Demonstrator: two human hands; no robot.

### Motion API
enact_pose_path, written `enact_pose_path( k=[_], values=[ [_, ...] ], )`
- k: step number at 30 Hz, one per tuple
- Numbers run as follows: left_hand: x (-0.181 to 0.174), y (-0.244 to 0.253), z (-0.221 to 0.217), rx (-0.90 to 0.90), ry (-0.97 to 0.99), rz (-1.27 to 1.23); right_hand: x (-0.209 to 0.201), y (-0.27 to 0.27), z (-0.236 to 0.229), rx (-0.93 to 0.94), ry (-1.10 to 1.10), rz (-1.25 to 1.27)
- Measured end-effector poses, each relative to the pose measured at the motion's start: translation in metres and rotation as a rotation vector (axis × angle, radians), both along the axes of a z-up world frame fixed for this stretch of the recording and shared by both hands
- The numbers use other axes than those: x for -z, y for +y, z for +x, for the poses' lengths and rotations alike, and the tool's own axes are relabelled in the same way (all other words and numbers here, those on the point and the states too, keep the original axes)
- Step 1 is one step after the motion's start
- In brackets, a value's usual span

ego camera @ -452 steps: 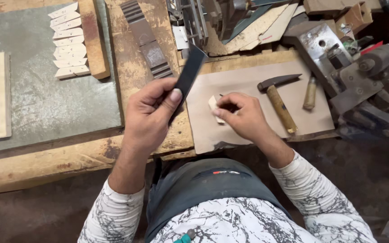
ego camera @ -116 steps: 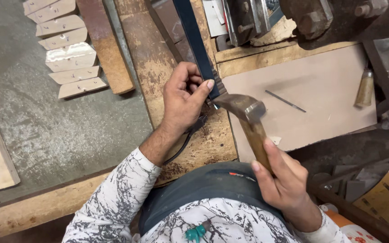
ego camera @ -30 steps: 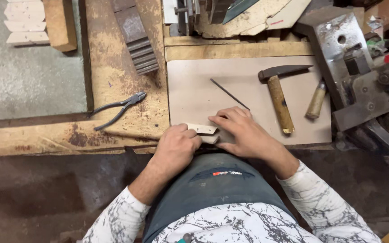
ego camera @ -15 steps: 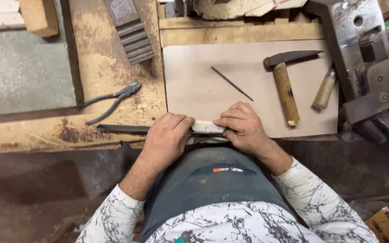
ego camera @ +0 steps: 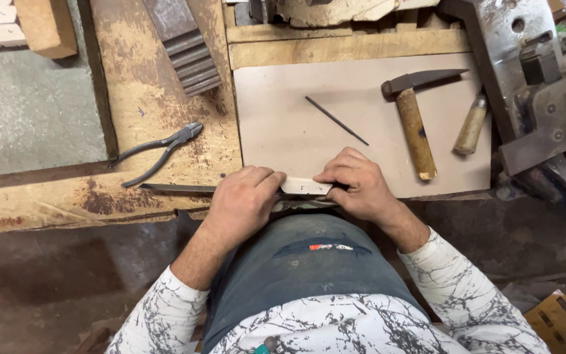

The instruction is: The person repeatedly bends thin metal strips using a manual bending machine and a hammer. They align each strip against a small wooden template, clamp it in the machine, bend it, and then hammer the bend to refine the angle. The process is repeated for multiple strips throughout the clip.

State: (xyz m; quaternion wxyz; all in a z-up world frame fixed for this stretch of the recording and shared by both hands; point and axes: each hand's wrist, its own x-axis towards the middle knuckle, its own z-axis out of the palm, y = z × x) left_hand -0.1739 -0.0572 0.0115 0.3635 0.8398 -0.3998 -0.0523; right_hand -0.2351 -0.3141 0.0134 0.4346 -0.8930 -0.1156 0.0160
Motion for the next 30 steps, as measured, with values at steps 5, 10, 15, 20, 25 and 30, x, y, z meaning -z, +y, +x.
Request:
enact_pose_path(
  k=[5, 10, 15, 20, 25, 30],
  values=[
    [-0.008, -0.003, -0.003, -0.029, -0.032, -0.063, 0.002, -0.007, -0.003, 0.001, 0.028, 0.040],
    [-0.012, -0.030, -0.007, 0.032, -0.173, -0.075, -0.002, -0.018, -0.005, 0.031, 0.016, -0.043],
    [-0.015, -0.065, 0.004, 0.209, -0.100, -0.009, -0.038, -0.033, -0.021, 0.077, -0.078, -0.245],
    [-0.051, -0.093, 0.012, 0.228, 0.116, 0.043, -0.101, -0.091, -0.099, 0.599, -0.146, -0.341],
    [-0.094, -0.166, 0.025, 0.274, 0.193, -0.100, -0.135, -0.174, -0.192, 1.090, -0.139, -0.732],
    [-0.088, -0.275, 0.058, 0.419, -0.051, -0.167, -0.136, -0.234, -0.267, 1.174, 0.322, -1.040]
  ],
)
